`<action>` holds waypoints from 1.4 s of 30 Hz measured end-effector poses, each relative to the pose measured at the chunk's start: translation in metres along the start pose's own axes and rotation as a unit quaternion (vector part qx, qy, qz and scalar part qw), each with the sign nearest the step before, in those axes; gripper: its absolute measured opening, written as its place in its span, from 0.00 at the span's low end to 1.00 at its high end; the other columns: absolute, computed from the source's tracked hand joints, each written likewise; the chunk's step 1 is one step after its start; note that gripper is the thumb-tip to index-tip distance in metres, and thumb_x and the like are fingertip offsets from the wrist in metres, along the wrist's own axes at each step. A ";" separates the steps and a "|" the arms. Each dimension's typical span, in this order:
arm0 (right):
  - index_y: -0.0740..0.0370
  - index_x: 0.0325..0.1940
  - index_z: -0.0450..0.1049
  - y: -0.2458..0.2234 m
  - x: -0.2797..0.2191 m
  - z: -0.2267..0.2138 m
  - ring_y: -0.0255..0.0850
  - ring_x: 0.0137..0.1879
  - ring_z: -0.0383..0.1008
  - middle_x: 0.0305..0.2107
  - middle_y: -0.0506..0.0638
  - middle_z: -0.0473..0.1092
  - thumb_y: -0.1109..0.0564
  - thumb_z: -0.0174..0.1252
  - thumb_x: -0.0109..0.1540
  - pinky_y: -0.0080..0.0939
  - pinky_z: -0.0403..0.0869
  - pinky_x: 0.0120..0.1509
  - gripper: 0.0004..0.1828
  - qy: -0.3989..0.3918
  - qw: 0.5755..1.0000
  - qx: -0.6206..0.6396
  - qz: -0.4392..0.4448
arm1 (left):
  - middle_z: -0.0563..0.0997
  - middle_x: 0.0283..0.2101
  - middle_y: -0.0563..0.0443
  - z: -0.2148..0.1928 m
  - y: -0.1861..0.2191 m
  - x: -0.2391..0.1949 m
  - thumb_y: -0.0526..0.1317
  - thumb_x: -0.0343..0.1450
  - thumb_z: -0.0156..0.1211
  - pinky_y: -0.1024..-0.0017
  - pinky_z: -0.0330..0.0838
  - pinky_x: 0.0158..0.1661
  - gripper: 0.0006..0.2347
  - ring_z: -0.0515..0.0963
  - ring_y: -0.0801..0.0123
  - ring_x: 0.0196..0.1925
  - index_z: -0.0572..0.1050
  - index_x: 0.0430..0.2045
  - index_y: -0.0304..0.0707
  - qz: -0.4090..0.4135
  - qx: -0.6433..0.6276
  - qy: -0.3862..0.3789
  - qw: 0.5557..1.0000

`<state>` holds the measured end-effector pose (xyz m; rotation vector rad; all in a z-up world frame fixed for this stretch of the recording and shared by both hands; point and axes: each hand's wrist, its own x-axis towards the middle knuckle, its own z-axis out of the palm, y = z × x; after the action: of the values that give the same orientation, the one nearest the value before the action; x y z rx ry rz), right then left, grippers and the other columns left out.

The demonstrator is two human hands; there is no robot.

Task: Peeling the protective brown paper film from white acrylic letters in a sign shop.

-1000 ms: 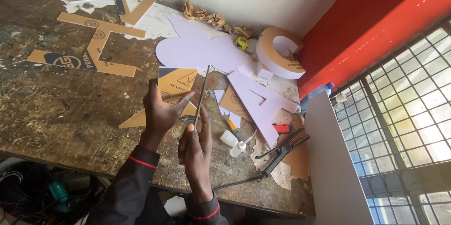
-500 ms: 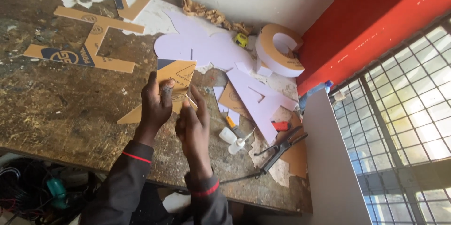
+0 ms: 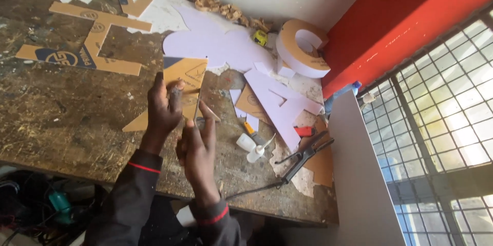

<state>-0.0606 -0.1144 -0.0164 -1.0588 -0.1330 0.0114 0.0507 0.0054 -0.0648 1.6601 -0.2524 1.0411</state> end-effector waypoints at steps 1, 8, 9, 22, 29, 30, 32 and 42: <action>0.65 0.89 0.54 0.004 0.008 -0.011 0.34 0.13 0.63 0.18 0.48 0.60 0.59 0.46 0.79 0.31 0.60 0.16 0.33 0.004 1.000 0.000 0.004 | 0.80 0.36 0.28 -0.001 -0.003 -0.005 0.37 0.87 0.57 0.43 0.81 0.46 0.10 0.88 0.35 0.42 0.74 0.49 0.22 -0.005 0.000 -0.003 1.000; 0.63 0.88 0.60 -0.003 -0.004 -0.041 0.31 0.20 0.65 0.20 0.47 0.67 0.60 0.54 0.77 0.29 0.63 0.22 0.33 -0.007 0.982 -0.186 -0.006 | 0.81 0.36 0.30 -0.007 0.006 0.005 0.40 0.88 0.55 0.42 0.81 0.46 0.12 0.87 0.39 0.40 0.74 0.51 0.22 -0.001 -0.010 -0.017 1.000; 0.60 0.87 0.64 -0.006 -0.012 -0.040 0.31 0.20 0.64 0.20 0.48 0.69 0.60 0.57 0.76 0.29 0.64 0.24 0.33 -0.011 0.971 -0.237 0.008 | 0.81 0.36 0.27 -0.006 0.006 0.008 0.40 0.88 0.55 0.42 0.79 0.45 0.13 0.87 0.37 0.42 0.73 0.50 0.21 0.004 -0.003 -0.013 1.000; 0.70 0.84 0.67 -0.001 0.013 -0.040 0.32 0.22 0.65 0.22 0.51 0.70 0.51 0.55 0.77 0.35 0.65 0.25 0.33 -0.010 0.972 -0.236 -0.012 | 0.82 0.35 0.29 -0.001 -0.007 0.014 0.34 0.87 0.58 0.47 0.80 0.45 0.07 0.87 0.41 0.39 0.75 0.48 0.22 0.000 0.008 0.011 1.000; 0.60 0.85 0.61 0.033 0.072 -0.055 0.33 0.34 0.71 0.55 0.63 0.73 0.58 0.51 0.76 0.37 0.70 0.38 0.30 0.021 0.955 -0.290 -0.052 | 0.81 0.37 0.27 0.000 -0.003 0.022 0.34 0.88 0.56 0.49 0.82 0.45 0.09 0.88 0.39 0.44 0.74 0.48 0.20 0.033 0.017 0.020 0.999; 0.59 0.85 0.65 0.022 0.073 -0.062 0.30 0.34 0.70 0.36 0.57 0.79 0.55 0.54 0.76 0.35 0.66 0.37 0.31 0.027 0.957 -0.289 -0.012 | 0.81 0.37 0.25 0.002 0.000 0.022 0.35 0.88 0.57 0.49 0.82 0.43 0.09 0.89 0.35 0.45 0.73 0.48 0.19 0.027 0.030 0.021 0.999; 0.59 0.85 0.64 0.005 0.030 -0.039 0.32 0.33 0.72 0.50 0.64 0.78 0.56 0.53 0.76 0.36 0.71 0.37 0.31 0.022 0.958 -0.286 0.013 | 0.82 0.37 0.30 0.002 -0.007 0.021 0.34 0.88 0.56 0.50 0.84 0.45 0.08 0.89 0.42 0.42 0.75 0.49 0.20 0.023 0.039 0.020 0.999; 0.54 0.88 0.52 0.102 0.094 -0.108 0.42 0.35 0.76 0.39 0.66 0.81 0.55 0.47 0.80 0.43 0.74 0.39 0.31 0.019 0.949 -0.311 -0.039 | 0.80 0.37 0.35 -0.003 0.009 0.032 0.33 0.89 0.55 0.49 0.84 0.50 0.06 0.85 0.50 0.38 0.73 0.49 0.23 0.025 0.005 0.002 1.000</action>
<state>0.0508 -0.1516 -0.1473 -1.6842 -0.1482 -0.1302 0.0626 0.0150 -0.0348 1.6683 -0.2876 1.0845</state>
